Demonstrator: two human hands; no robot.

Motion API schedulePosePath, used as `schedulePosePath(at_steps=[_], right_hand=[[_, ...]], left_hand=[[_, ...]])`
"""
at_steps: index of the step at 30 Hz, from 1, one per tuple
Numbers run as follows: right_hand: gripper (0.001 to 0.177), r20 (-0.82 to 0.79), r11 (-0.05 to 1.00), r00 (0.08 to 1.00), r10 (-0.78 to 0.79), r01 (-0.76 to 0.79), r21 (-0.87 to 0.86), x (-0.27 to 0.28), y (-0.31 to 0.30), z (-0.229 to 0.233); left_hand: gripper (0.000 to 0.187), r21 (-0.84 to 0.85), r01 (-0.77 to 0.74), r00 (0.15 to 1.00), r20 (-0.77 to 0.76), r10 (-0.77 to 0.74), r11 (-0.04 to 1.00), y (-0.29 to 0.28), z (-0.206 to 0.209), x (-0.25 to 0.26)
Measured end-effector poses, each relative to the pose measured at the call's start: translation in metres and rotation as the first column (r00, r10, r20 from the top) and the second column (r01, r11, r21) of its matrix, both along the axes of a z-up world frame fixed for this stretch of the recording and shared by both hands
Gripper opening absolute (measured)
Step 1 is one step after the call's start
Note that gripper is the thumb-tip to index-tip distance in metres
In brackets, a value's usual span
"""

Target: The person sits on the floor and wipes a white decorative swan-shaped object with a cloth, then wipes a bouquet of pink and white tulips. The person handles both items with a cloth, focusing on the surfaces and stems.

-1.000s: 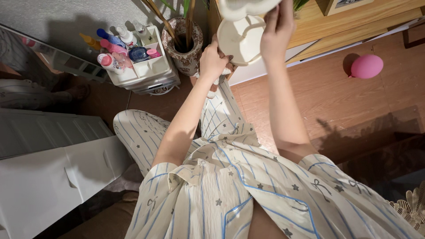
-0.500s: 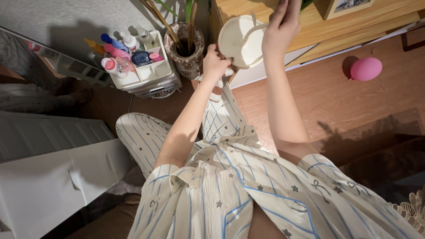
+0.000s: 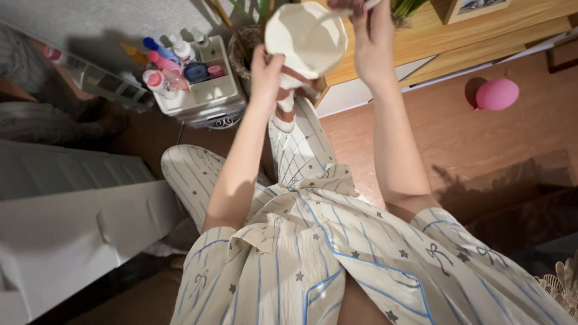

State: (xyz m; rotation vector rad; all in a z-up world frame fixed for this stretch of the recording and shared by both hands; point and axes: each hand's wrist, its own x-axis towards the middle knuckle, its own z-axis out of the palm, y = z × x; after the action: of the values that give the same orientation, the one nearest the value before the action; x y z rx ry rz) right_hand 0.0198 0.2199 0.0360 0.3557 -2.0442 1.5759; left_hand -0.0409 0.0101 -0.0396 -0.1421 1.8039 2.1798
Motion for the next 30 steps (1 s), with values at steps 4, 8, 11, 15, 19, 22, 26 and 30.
schedulePosePath(at_steps=[4, 8, 11, 15, 19, 22, 26, 30], right_hand=[[0.024, 0.059, 0.980, 0.994, 0.091, -0.079, -0.184, -0.015, -0.009, 0.006], [0.028, 0.061, 0.961, 0.980, 0.190, -0.173, -0.214, -0.014, -0.030, 0.017], [0.027, 0.038, 0.959, 0.975, 0.221, -0.210, -0.189, -0.013, -0.050, 0.023], [0.026, -0.017, 0.968, 0.976, 0.215, -0.215, -0.132, -0.012, -0.070, 0.034], [0.029, -0.022, 0.982, 0.991, 0.131, -0.133, -0.135, -0.006, -0.087, 0.050], [0.026, -0.093, 0.960, 0.986, 0.135, -0.154, -0.233, 0.005, -0.110, 0.056], [0.019, -0.187, 0.939, 0.966, 0.178, -0.224, -0.261, 0.027, -0.130, 0.057], [0.022, -0.272, 0.953, 0.941, 0.204, -0.254, -0.165, 0.041, -0.135, 0.057]], left_hand=[[0.047, 0.250, 0.007, 0.987, -0.159, 0.034, 0.968, -0.044, 0.033, 0.010], [0.058, 0.398, 0.081, 0.990, -0.136, -0.029, 0.914, -0.069, 0.050, 0.027], [0.064, 0.273, 0.085, 0.982, -0.185, -0.035, 0.958, -0.076, 0.052, 0.039], [0.063, 0.186, 0.031, 0.934, -0.355, 0.038, 0.982, -0.080, 0.051, 0.052], [0.061, -0.106, -0.151, 0.777, -0.627, 0.052, 0.983, -0.083, 0.067, 0.074], [0.064, -0.242, -0.259, 0.801, -0.595, 0.067, 0.935, -0.089, 0.083, 0.093], [0.068, -0.201, -0.301, 0.740, -0.666, 0.096, 0.932, -0.093, 0.101, 0.113], [0.074, -0.206, -0.278, 0.723, -0.688, 0.063, 0.938, -0.104, 0.113, 0.128]])
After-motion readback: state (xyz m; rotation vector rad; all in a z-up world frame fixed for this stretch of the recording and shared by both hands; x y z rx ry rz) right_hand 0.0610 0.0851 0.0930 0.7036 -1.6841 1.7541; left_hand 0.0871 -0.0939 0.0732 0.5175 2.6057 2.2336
